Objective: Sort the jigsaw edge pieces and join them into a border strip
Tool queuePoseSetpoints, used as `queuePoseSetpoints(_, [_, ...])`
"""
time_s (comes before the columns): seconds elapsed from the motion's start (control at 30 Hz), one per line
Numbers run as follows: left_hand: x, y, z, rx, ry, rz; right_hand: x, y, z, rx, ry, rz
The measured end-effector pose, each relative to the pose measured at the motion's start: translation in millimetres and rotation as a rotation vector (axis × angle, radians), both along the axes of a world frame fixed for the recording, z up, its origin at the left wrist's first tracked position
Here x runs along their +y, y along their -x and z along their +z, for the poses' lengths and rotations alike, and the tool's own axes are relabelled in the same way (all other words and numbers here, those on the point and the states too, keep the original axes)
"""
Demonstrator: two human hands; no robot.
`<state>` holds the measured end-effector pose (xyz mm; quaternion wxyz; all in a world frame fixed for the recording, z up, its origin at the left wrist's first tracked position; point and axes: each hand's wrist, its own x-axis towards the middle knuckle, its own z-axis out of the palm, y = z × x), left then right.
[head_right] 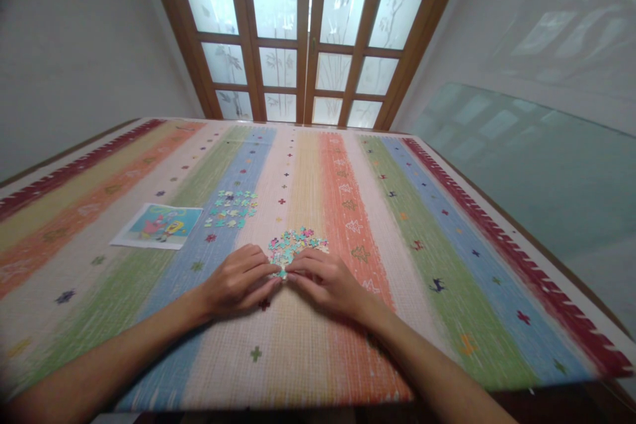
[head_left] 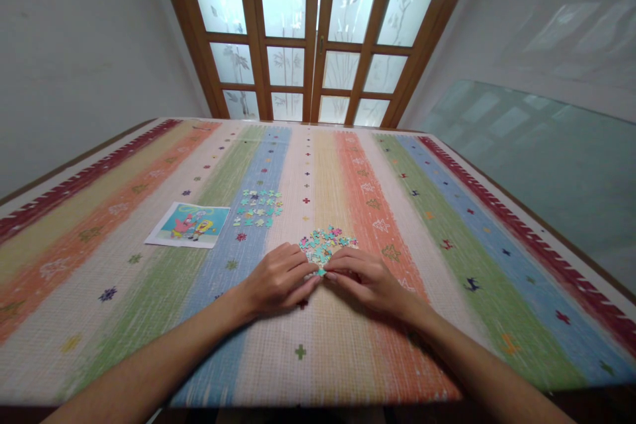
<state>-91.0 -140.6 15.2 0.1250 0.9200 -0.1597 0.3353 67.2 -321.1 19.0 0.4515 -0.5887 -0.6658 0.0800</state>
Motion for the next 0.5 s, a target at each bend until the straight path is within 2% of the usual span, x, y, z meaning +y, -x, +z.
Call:
queuePoseSetpoints(0.2, [13,-1,-0.5,0.000,0.017,0.105,-1,-2,-2.2,-0.021,0.065,-0.076])
queuePoseSetpoints(0.5, [63,-2,-4.5,-0.045,0.012,0.427,-4,-11,3.4,0.015,0.057,-0.134])
